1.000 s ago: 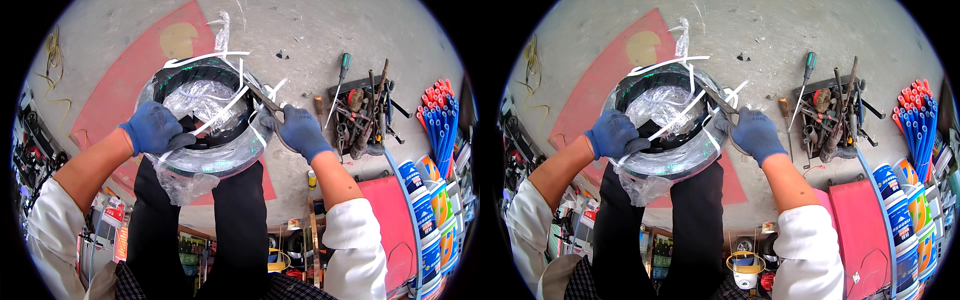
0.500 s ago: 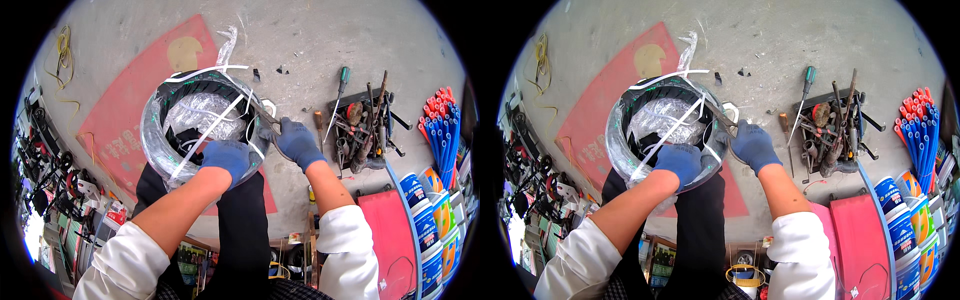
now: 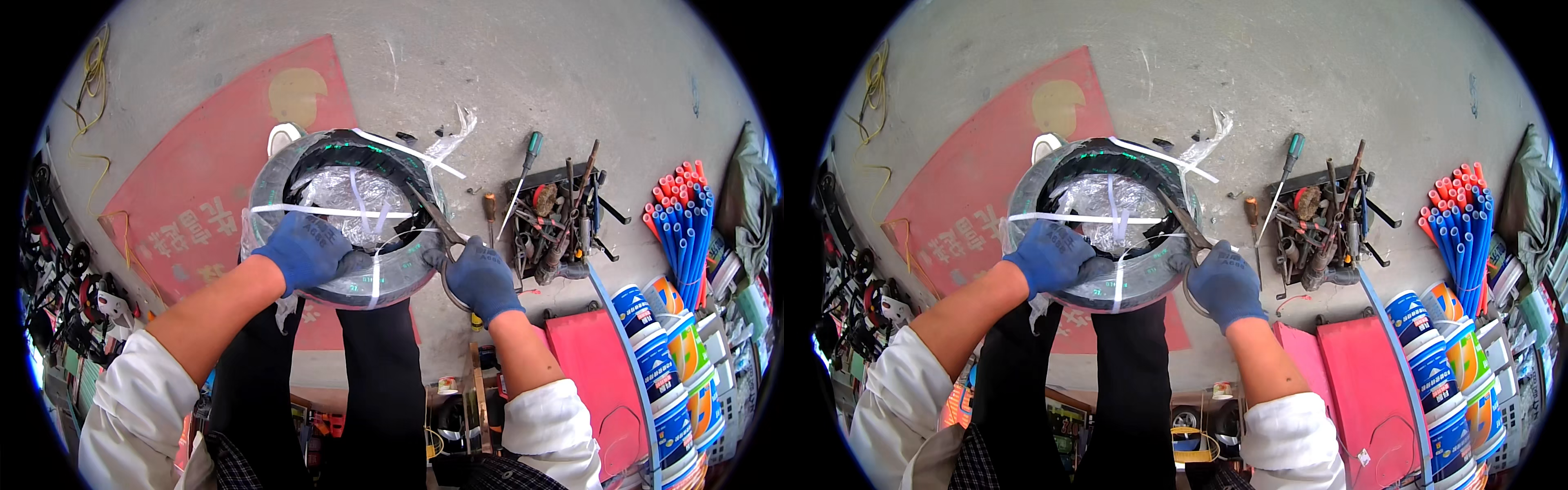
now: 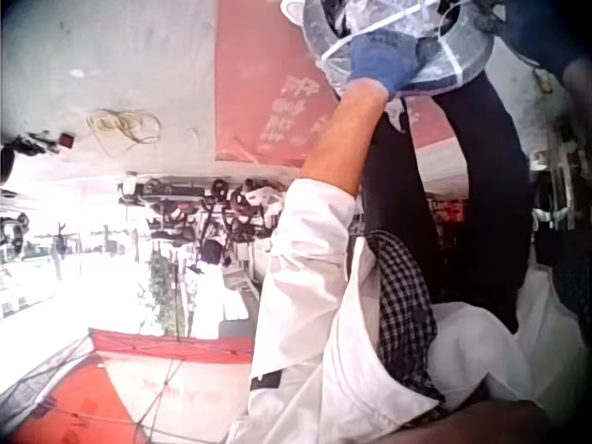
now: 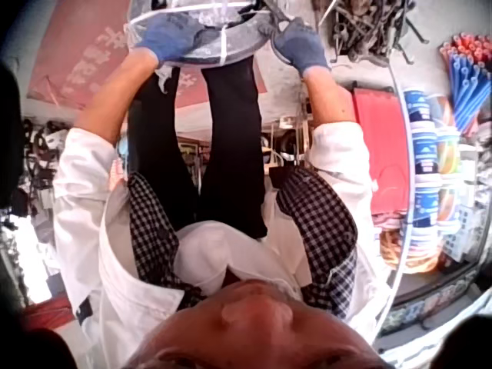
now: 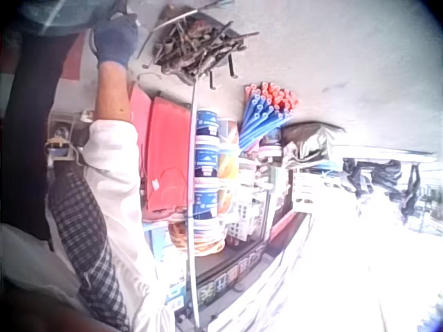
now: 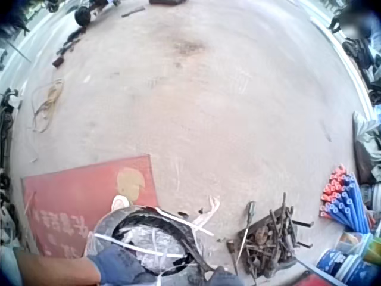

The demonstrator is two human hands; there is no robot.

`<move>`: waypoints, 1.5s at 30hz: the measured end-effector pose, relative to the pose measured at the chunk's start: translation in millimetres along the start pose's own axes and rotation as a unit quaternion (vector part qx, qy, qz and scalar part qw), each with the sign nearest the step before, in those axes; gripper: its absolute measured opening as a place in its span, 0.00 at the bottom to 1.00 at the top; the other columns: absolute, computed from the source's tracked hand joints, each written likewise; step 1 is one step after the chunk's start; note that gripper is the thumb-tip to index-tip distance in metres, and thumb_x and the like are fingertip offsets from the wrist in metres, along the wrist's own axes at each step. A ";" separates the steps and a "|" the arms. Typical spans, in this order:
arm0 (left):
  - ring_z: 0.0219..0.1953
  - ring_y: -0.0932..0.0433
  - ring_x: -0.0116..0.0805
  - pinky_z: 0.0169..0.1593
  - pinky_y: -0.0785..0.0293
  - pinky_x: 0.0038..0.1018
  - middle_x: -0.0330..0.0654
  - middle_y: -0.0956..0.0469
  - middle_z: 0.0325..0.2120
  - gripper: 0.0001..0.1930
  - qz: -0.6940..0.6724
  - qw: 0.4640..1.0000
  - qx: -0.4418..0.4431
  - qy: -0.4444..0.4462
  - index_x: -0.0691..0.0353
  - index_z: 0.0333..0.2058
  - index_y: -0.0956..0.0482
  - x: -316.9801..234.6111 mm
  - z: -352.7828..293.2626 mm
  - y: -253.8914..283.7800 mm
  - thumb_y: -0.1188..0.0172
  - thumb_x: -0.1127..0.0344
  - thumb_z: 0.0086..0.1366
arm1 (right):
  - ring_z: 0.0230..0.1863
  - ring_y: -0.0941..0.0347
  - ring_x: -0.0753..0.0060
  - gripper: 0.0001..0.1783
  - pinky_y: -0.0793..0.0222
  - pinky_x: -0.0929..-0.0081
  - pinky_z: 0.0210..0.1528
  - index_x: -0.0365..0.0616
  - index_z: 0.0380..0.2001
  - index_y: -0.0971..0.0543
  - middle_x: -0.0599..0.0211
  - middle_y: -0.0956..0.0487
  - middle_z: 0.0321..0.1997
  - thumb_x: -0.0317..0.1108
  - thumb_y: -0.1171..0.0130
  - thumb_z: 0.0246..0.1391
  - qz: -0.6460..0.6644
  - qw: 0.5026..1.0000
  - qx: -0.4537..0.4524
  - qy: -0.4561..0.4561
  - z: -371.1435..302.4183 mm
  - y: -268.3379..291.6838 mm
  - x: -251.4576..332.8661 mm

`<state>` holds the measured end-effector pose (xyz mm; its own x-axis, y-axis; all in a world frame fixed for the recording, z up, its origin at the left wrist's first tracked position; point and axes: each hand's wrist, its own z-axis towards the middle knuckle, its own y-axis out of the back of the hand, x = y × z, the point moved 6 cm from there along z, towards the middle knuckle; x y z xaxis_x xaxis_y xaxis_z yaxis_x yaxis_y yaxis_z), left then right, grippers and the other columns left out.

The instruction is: The person unpacks a new tire from plastic wrapping using shears, then removes the old tire from a scooter wheel rim using pliers. They proceed to mount the new tire onto the rim, using a tire lever to pry the tire bead over the rim edge and seating it into place.

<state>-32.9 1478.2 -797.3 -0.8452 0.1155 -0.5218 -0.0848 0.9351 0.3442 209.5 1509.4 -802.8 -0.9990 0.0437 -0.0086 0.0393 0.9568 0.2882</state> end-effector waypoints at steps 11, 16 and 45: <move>0.30 0.21 0.43 0.38 0.30 0.41 0.43 0.20 0.22 0.20 0.021 0.998 -0.002 -0.051 0.51 0.25 0.17 54.4 -23.7 10.6 0.50 0.45 0.63 | 0.42 0.24 0.40 0.42 0.30 0.52 0.47 0.31 0.39 0.26 0.38 0.21 0.37 0.69 0.50 0.52 -0.029 0.995 -0.033 0.085 40.6 -19.5 34.2; 0.33 0.20 0.44 0.39 0.30 0.40 0.45 0.19 0.26 0.27 0.083 0.991 0.106 0.004 0.55 0.26 0.17 88.0 -24.8 18.7 0.57 0.42 0.67 | 0.39 0.24 0.38 0.41 0.30 0.51 0.45 0.31 0.36 0.26 0.38 0.21 0.34 0.68 0.49 0.52 0.026 0.995 -0.049 0.078 52.7 -58.1 42.4; 0.26 0.22 0.47 0.31 0.29 0.41 0.44 0.21 0.20 0.25 -0.006 0.997 -0.013 -0.079 0.51 0.23 0.17 45.3 -5.8 13.8 0.52 0.39 0.63 | 0.42 0.25 0.38 0.32 0.30 0.51 0.45 0.30 0.38 0.29 0.37 0.23 0.35 0.55 0.42 0.52 0.032 0.998 -0.040 0.035 -26.5 13.0 8.0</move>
<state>-75.5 1494.4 -811.6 -0.7508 0.1580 -0.6414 -0.1094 0.9278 0.3566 201.4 1514.6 -773.8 -0.9937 0.0804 0.0784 0.1035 0.9263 0.3623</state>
